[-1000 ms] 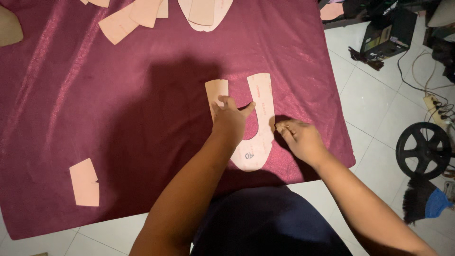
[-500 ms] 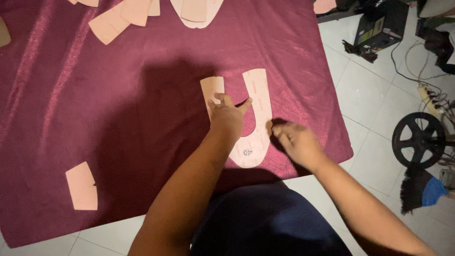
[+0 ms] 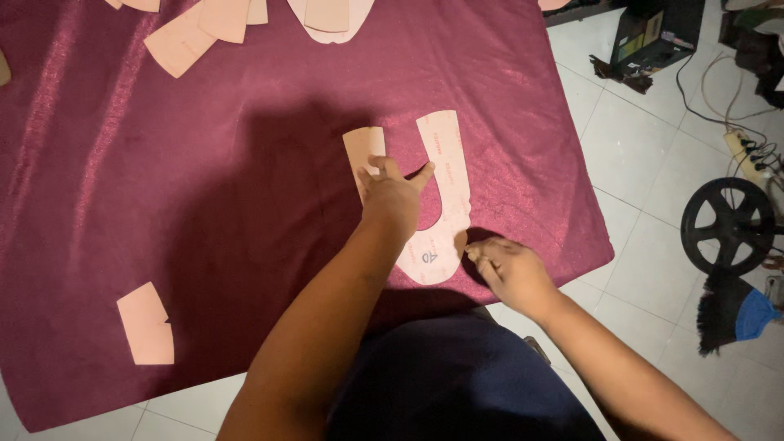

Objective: The person places a U-shaped paper pattern on a maroon fabric and uses a small stick to trace its outline. They repeatedly reposition the pattern and continue tracing along the edges to mark the fabric for cutting.

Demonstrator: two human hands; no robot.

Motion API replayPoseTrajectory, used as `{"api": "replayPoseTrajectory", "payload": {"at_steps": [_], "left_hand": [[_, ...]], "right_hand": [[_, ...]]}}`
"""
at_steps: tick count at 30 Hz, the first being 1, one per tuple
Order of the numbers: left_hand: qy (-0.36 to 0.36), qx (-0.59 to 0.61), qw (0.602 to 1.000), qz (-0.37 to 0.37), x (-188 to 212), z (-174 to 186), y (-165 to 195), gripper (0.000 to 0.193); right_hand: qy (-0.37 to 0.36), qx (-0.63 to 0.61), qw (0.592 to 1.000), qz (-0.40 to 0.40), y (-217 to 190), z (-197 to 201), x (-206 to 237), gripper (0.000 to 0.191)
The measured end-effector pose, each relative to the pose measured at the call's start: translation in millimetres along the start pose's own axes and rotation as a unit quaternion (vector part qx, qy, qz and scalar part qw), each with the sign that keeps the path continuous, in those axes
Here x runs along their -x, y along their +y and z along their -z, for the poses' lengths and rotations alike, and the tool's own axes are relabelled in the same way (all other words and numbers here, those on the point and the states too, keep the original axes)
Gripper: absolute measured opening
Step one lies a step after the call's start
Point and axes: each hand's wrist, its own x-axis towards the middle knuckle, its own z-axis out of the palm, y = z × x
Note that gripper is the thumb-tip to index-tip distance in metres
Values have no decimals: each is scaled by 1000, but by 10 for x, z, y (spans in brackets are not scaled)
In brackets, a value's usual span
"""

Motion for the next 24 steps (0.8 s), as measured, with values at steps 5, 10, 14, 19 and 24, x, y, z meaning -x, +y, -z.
{"api": "replayPoseTrajectory", "payload": {"at_steps": [5,10,14,19,24], "left_hand": [[40,14,999,1,7,-46,4,108],[98,6,995,-19,-24,-145,0,99],[82,1,996,-27,-43,-156,-20,99],[77,37,996,-21,-37,-181,-14,100],[146,7,988,-50,-22,-273,-64,88]], "right_hand": [[11,-24,993,-117,139,84,-348,12],[47,-13,996,-74,154,79,-311,10],[5,46,998,32,-76,-35,129,12],[-7,34,999,-40,-42,-40,97,11],[11,71,997,-1,-88,-126,171,9]]}}
